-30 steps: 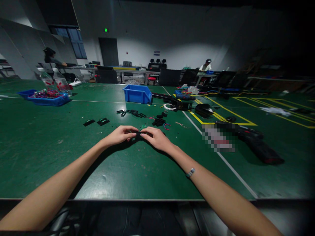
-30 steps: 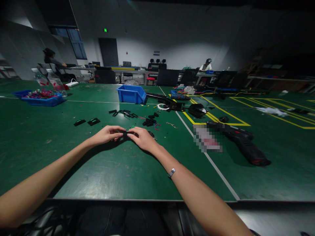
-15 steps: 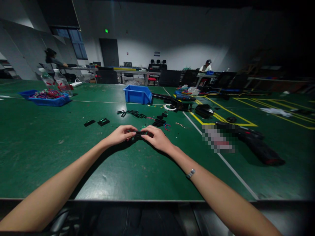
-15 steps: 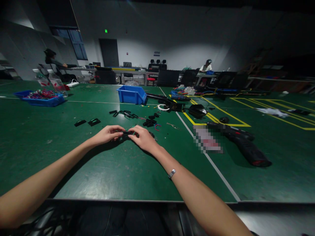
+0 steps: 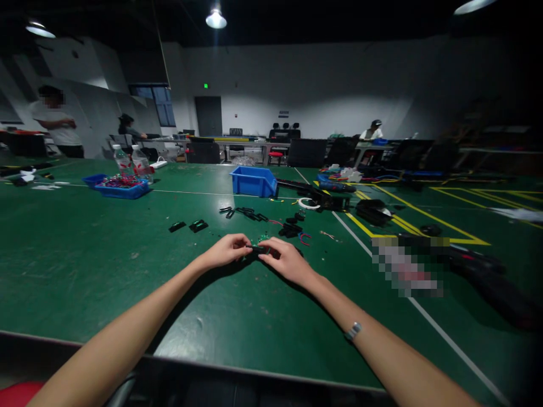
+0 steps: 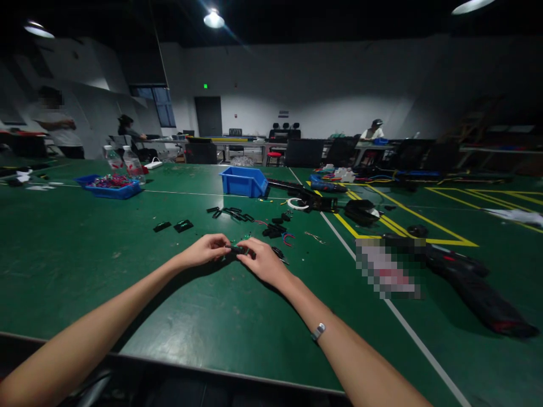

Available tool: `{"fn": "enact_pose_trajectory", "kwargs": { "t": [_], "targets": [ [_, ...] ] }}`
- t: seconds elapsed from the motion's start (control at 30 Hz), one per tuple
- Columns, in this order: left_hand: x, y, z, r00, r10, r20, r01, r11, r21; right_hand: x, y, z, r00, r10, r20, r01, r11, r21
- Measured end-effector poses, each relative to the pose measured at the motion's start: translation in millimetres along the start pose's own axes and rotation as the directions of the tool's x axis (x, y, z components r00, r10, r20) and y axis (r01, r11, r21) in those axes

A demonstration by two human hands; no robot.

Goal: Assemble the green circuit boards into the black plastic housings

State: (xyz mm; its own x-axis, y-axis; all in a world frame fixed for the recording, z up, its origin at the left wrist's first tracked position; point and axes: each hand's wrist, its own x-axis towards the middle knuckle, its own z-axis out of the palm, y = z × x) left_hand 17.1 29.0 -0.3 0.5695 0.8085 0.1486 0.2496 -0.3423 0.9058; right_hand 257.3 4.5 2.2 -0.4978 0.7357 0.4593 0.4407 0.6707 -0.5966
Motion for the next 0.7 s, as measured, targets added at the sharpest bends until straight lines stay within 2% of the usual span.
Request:
{"fn": "enact_pose_trajectory", "kwargs": {
  "t": [0.27, 0.37, 0.43, 0.5, 0.57, 0.63, 0.7],
  "targets": [
    [0, 0, -8.8, 0.997, 0.025, -0.068, -0.024, 0.999, 0.025, 0, -3, 2, 0.999, 0.053, -0.009, -0.053, 0.998, 0.018],
    [1, 1, -18.9, 0.985, 0.057, -0.164, -0.044, 0.996, 0.082, -1, -2, 4, 0.995, 0.101, 0.017, -0.102, 0.994, 0.049],
    [1, 0, -29.8, 0.961, 0.099, -0.258, -0.063, 0.988, 0.144, -1, -1, 4, 0.992, 0.118, 0.045, -0.121, 0.991, 0.055],
    [1, -2, -45.8, 0.918, 0.154, -0.365, -0.073, 0.972, 0.225, -2, -2, 4, 0.991, 0.119, 0.066, -0.122, 0.991, 0.049],
    [-1, -7, -67.1, 0.853, 0.205, -0.48, -0.027, 0.936, 0.352, -2, -2, 4, 0.99, 0.119, 0.079, -0.122, 0.992, 0.033],
    [-7, -15, -92.5, 0.732, 0.261, -0.629, 0.116, 0.862, 0.494, -3, -4, 2, 0.989, 0.124, 0.085, -0.125, 0.992, 0.005],
    [-16, -24, -119.2, 0.648, 0.274, -0.71, 0.199, 0.84, 0.505, -3, -5, 2, 0.987, 0.132, 0.087, -0.131, 0.991, -0.02]
  ]
}}
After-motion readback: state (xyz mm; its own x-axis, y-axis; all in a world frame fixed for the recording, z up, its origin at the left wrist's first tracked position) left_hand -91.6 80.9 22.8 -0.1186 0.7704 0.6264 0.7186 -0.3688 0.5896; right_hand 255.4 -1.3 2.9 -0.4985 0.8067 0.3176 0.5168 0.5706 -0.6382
